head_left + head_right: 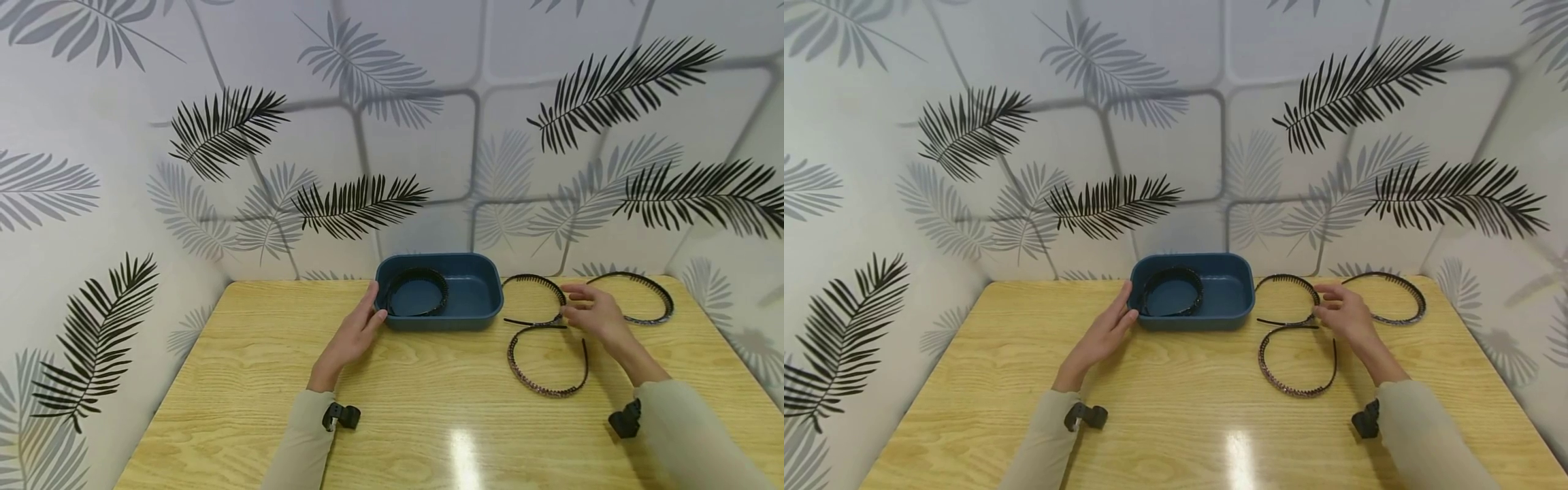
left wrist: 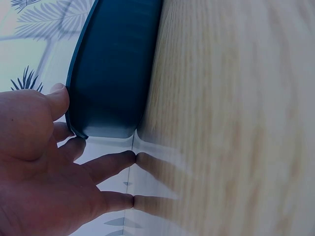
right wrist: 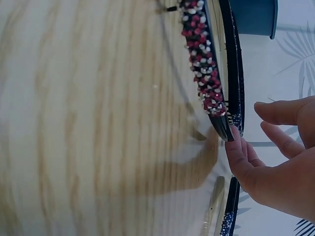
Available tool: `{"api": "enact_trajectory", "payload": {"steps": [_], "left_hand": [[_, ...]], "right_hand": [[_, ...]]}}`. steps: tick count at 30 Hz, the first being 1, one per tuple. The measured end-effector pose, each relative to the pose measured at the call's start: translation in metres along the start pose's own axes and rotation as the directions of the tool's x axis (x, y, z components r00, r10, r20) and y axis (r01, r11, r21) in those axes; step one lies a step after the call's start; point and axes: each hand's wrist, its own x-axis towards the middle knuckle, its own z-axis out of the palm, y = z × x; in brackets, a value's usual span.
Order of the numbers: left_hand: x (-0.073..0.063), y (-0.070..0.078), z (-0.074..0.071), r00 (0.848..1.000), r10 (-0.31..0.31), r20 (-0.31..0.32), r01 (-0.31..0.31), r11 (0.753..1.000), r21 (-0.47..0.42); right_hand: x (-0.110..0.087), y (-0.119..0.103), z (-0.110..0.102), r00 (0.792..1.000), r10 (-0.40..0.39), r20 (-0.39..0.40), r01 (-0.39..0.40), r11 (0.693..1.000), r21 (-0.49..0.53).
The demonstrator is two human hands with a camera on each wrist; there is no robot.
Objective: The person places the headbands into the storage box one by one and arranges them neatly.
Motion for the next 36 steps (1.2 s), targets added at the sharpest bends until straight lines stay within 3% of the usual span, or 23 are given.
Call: {"api": "enact_trajectory", "payload": {"steps": [16,26,36], "left_hand": [[0.0010,-0.0034,0.0011,1.000,0.012,-0.001,-0.012,1.000,0.010],[-0.0006,-0.0014,0.0001,1.000,0.010,0.002,-0.010,1.000,-0.005],[0.0013,-0.0046,0.0005,1.000,0.021,0.003,-0.021,1.000,0.005]], "right_hand": [[0.0084,-0.0003,0.0033,0.995,0.088,0.043,-0.081,0.987,-0.136],[0.0100,-0.0010,0.0037,0.991,0.127,0.051,-0.119,0.984,-0.135],[0.0104,-0.0033,0.0036,0.993,0.115,-0.005,-0.115,0.991,-0.072]]}}
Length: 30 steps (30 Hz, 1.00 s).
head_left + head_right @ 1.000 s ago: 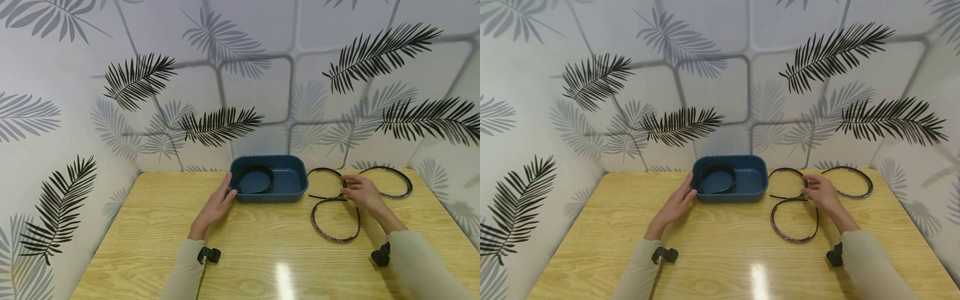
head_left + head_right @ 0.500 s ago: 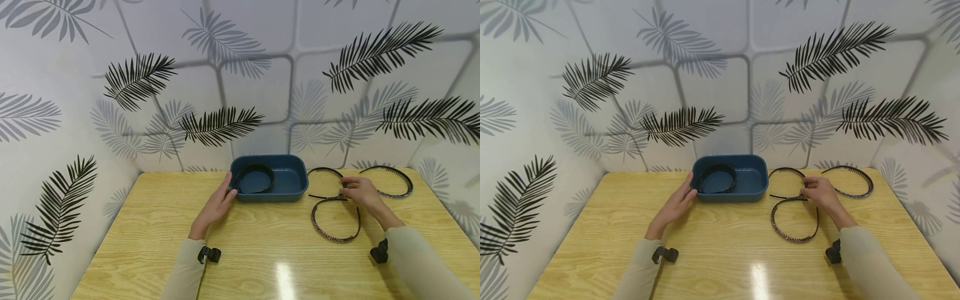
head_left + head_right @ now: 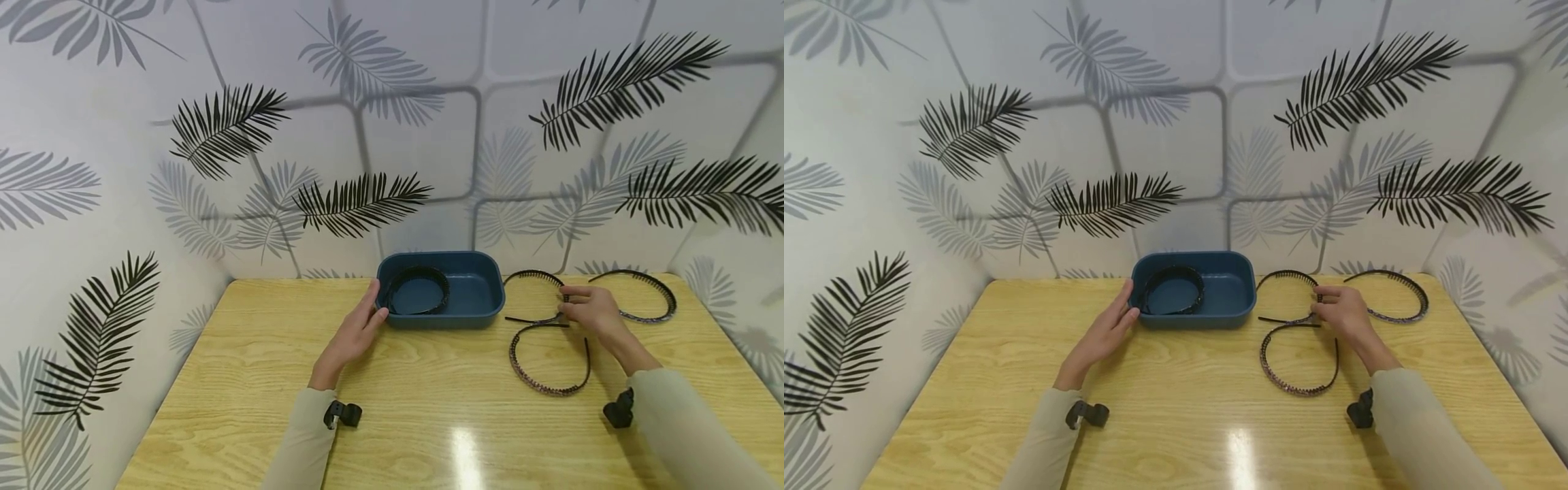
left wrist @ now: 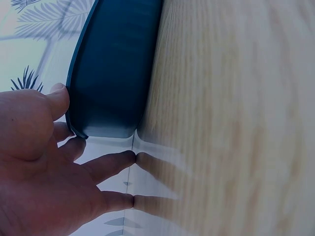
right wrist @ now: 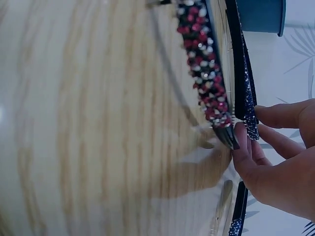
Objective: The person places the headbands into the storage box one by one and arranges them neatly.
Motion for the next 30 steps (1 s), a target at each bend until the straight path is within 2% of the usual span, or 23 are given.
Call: {"api": "enact_trajectory", "payload": {"steps": [8,12,22,30], "left_hand": [[0.001,0.000,0.000,1.000,0.006,-0.001,-0.006,1.000,0.005],[0.001,0.000,0.000,1.000,0.005,0.002,-0.005,1.000,0.006],[0.001,-0.004,0.000,1.000,-0.001,0.014,0.000,1.000,0.005],[0.001,-0.001,0.000,1.000,-0.002,0.006,0.002,1.000,0.007]], "right_hand": [[-0.003,0.000,-0.003,0.999,0.026,-0.025,-0.022,0.988,0.151],[-0.005,0.000,-0.004,0.999,0.018,-0.049,-0.008,0.979,0.204],[-0.008,0.004,-0.007,0.998,0.017,-0.060,-0.003,0.975,0.222],[-0.009,0.006,-0.012,0.998,0.014,-0.058,0.001,0.969,0.247]]}}
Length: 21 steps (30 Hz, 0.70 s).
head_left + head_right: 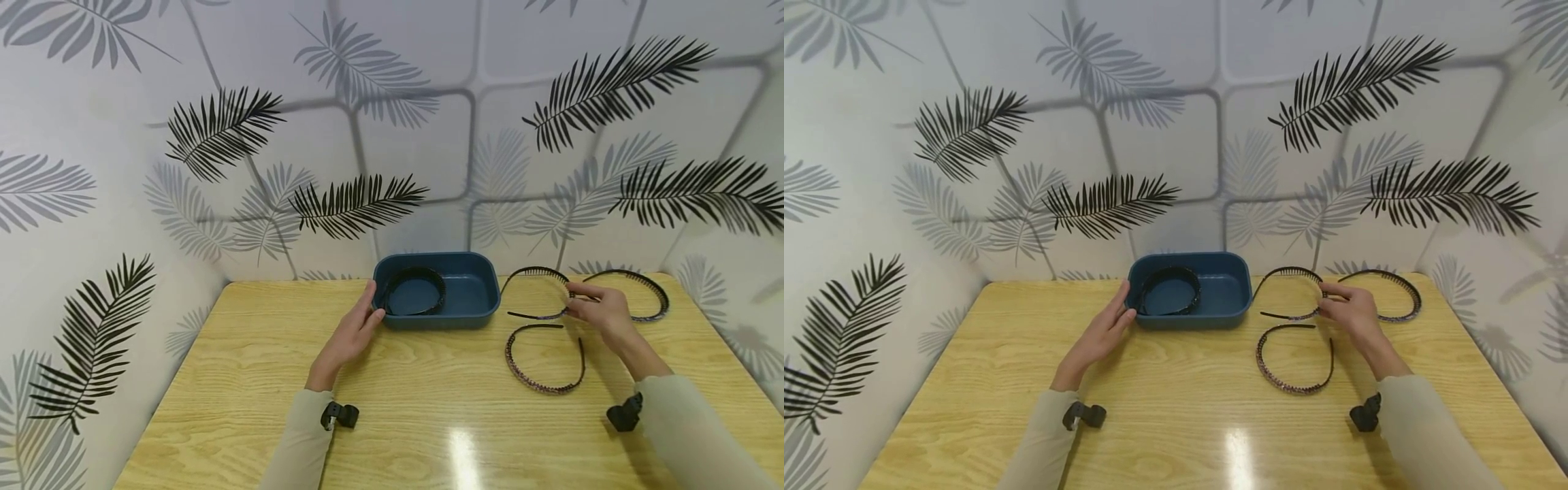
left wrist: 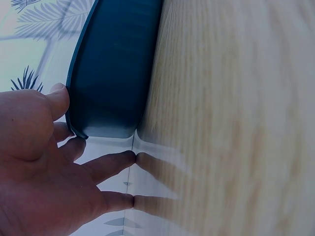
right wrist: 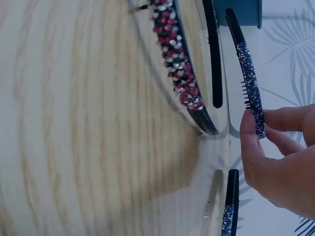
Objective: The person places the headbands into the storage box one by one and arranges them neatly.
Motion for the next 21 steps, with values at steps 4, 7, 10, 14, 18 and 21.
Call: {"api": "enact_trajectory", "payload": {"steps": [4,7,10,14,18,21], "left_hand": [[0.000,0.002,0.000,1.000,-0.007,-0.004,0.007,1.000,-0.002],[0.000,0.003,0.001,1.000,-0.009,-0.006,0.009,1.000,-0.004],[-0.001,0.003,0.001,1.000,-0.011,-0.006,0.011,1.000,-0.007],[-0.001,0.003,0.001,1.000,-0.014,0.000,0.014,1.000,-0.005],[-0.001,0.003,0.000,1.000,-0.010,0.001,0.010,1.000,-0.010],[-0.001,0.002,0.000,1.000,-0.006,-0.001,0.006,1.000,-0.010]], "right_hand": [[-0.001,-0.001,-0.002,1.000,-0.019,-0.005,0.019,1.000,0.010],[-0.003,-0.004,-0.002,1.000,-0.023,-0.012,0.023,1.000,0.009],[-0.005,-0.007,-0.002,0.999,-0.025,-0.027,0.025,1.000,0.016],[-0.007,-0.009,-0.003,0.999,-0.032,-0.042,0.033,0.999,0.031],[-0.007,-0.011,-0.004,0.998,-0.031,-0.053,0.033,0.999,0.030],[-0.008,-0.012,-0.005,0.997,-0.038,-0.064,0.041,0.999,0.034]]}}
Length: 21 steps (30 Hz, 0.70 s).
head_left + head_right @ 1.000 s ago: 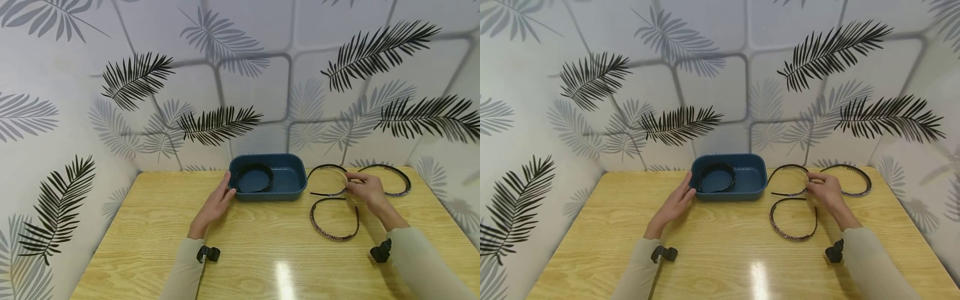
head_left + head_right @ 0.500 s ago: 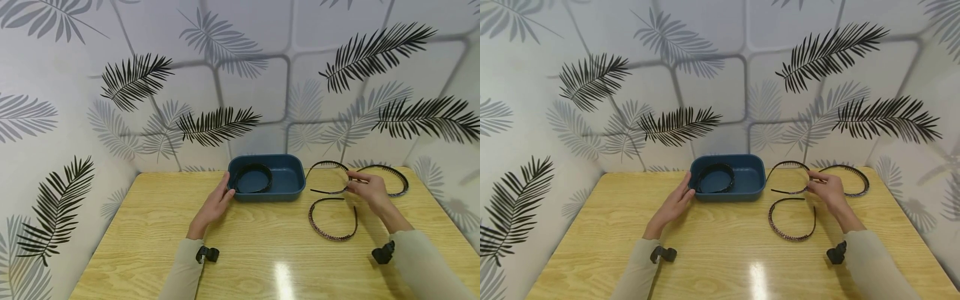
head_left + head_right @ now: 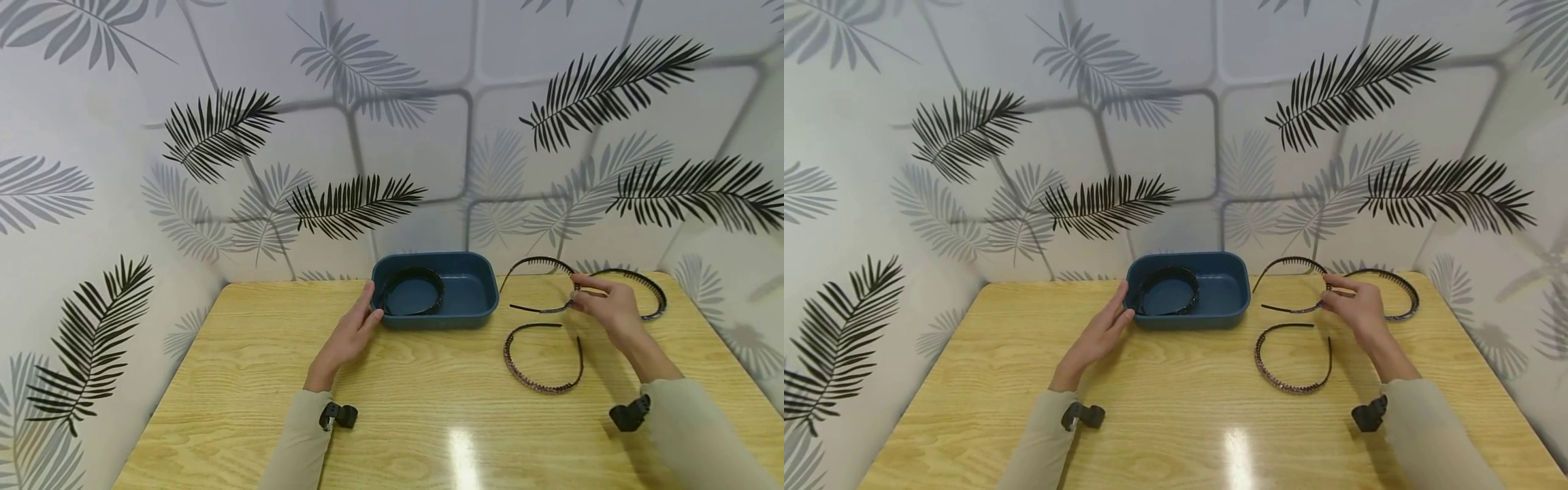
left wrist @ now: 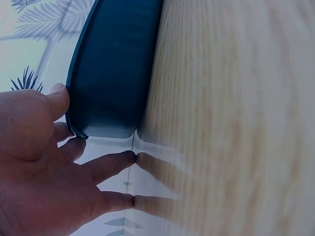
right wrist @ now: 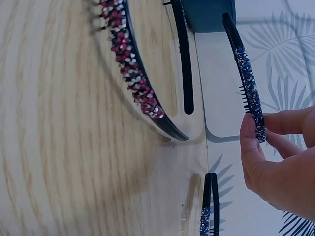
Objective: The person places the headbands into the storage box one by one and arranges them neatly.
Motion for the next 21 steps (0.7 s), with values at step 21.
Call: {"api": "enact_trajectory", "payload": {"steps": [21], "left_hand": [[0.000,-0.002,0.000,1.000,-0.015,0.016,0.015,1.000,-0.004]], "right_hand": [[-0.008,-0.028,0.007,0.997,-0.076,-0.005,0.076,0.988,0.133]]}}
